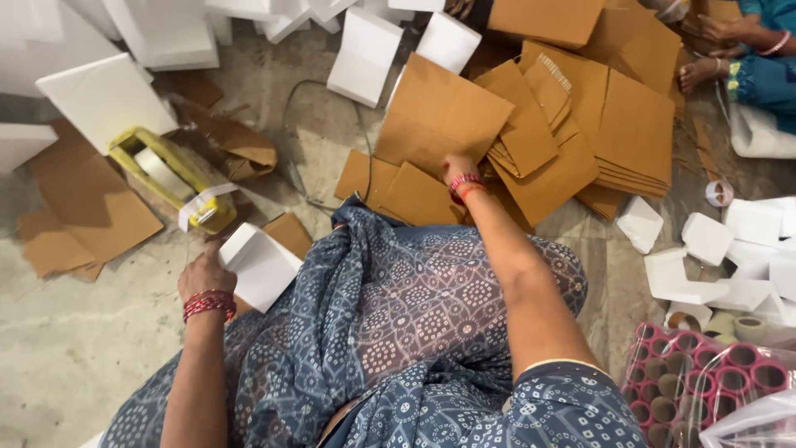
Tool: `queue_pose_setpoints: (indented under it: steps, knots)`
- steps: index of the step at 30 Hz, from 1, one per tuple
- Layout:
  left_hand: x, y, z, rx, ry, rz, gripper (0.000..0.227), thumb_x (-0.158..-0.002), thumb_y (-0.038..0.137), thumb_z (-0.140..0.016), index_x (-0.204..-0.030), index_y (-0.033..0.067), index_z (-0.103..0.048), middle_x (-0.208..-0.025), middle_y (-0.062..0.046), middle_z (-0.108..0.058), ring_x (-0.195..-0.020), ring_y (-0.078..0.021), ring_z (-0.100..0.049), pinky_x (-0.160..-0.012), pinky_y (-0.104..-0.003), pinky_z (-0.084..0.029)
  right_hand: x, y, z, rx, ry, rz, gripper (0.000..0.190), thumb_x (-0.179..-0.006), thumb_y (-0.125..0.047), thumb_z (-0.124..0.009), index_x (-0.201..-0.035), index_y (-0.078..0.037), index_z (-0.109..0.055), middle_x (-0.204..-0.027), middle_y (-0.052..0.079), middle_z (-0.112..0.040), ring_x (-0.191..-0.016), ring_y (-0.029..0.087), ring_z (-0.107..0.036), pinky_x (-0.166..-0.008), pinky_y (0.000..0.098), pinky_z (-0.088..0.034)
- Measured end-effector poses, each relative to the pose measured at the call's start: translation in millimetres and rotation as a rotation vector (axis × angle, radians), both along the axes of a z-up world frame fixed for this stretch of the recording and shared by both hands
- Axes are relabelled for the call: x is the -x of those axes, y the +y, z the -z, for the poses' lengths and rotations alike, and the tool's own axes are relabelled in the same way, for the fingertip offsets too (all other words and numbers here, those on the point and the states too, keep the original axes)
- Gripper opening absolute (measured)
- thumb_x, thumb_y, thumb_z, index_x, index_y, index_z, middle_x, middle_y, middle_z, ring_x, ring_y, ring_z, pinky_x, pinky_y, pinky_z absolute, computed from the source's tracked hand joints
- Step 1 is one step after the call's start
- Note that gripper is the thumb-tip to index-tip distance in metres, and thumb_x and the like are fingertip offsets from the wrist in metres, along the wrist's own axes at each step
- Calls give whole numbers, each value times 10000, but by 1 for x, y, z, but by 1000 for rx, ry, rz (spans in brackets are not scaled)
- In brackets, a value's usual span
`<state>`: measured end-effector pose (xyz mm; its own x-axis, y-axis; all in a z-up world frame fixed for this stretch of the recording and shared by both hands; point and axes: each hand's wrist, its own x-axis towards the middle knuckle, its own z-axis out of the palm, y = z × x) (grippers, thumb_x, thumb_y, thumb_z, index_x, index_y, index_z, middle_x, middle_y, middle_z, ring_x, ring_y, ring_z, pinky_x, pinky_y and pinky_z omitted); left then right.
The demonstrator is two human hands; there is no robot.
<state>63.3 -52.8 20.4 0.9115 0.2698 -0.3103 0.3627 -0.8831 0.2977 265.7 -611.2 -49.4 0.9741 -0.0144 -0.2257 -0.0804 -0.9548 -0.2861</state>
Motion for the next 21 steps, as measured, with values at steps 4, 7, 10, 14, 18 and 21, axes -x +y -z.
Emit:
queue_pose_setpoints:
  steps: [4, 7, 10, 14, 18, 21]
  knots:
    - [-2, -3, -2, 5, 20, -19, 611, -802, 52, -577, -1352, 309, -646, -1091, -154, -747, -1043, -387, -691, -920, -496, -530, 26, -10, 12, 216, 346, 152, 610, -720, -269, -904, -1278, -233, -661, -1264, 116, -674, -1159, 336, -653, -941, 465, -542]
    - [2, -5, -7, 17, 5, -41, 598, -805, 45, -568, -1332, 310, -659, -1102, -151, -748, -1042, -390, -691, -922, -493, -533, 22, 12, 22, 272, 440, 73, 541, -752, -303, -882, -1252, -181, -715, -1248, 143, -708, -1165, 348, -683, -969, 447, -562]
    - [4, -5, -9, 19, -13, -47, 575, -816, 47, -561, -1315, 309, -677, -1101, -151, -751, -1049, -390, -691, -930, -494, -534, 27, 33, 30, 224, 649, -133, 478, -794, -432, -805, -1190, -169, -752, -1221, 103, -736, -1141, 300, -729, -946, 444, -568]
    - [2, -5, -8, 39, -20, -47, 580, -782, 53, -572, -1298, 298, -675, -1090, -149, -749, -1034, -393, -687, -920, -500, -531, 45, 59, 42, 90, 415, -38, 433, -828, -399, -761, -1178, -147, -729, -1210, 160, -714, -1122, 357, -677, -937, 456, -525]
    - [8, -3, -6, 15, -21, -27, 569, -804, 62, -572, -1313, 295, -673, -1093, -154, -752, -1051, -400, -685, -936, -496, -532, 61, 78, 51, 88, 137, 358, 354, -1083, -326, -489, -1096, -66, -727, -1175, 212, -727, -1069, 410, -696, -861, 518, -560]
    - [4, -2, -5, 35, -51, -28, 589, -791, 46, -557, -1312, 296, -668, -1109, -145, -750, -1048, -402, -686, -942, -499, -526, 64, 82, 47, 292, 442, 113, 329, -934, -352, -574, -1130, -128, -713, -1255, 168, -695, -1156, 356, -665, -934, 481, -538]
